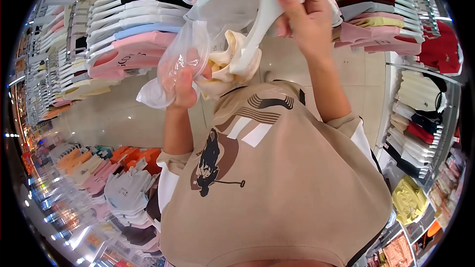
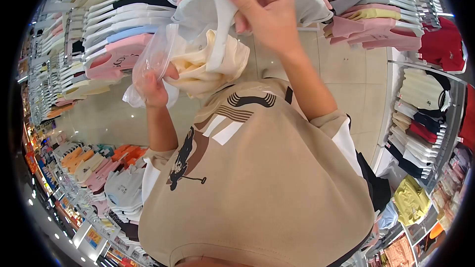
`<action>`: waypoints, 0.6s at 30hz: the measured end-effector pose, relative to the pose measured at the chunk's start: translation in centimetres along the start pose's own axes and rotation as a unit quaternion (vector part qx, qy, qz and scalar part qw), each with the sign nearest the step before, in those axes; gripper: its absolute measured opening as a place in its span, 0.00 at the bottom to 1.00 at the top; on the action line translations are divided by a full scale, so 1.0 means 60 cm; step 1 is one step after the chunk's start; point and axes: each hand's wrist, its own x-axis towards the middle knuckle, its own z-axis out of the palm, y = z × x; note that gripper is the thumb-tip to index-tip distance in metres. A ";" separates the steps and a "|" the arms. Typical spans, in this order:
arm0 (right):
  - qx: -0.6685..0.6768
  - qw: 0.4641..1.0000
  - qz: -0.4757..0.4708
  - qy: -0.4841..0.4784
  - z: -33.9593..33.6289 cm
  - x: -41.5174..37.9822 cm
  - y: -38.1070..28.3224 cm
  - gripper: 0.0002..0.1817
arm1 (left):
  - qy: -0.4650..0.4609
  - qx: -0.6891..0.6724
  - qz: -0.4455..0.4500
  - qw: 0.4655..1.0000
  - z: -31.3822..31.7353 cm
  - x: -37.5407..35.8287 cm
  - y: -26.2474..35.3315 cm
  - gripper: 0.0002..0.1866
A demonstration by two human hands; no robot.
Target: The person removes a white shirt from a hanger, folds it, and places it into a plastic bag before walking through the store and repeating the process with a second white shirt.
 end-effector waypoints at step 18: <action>-0.020 0.993 0.081 -0.080 -0.011 -0.064 0.198 0.12 | 0.138 0.045 0.011 0.989 0.012 -0.001 0.018 0.29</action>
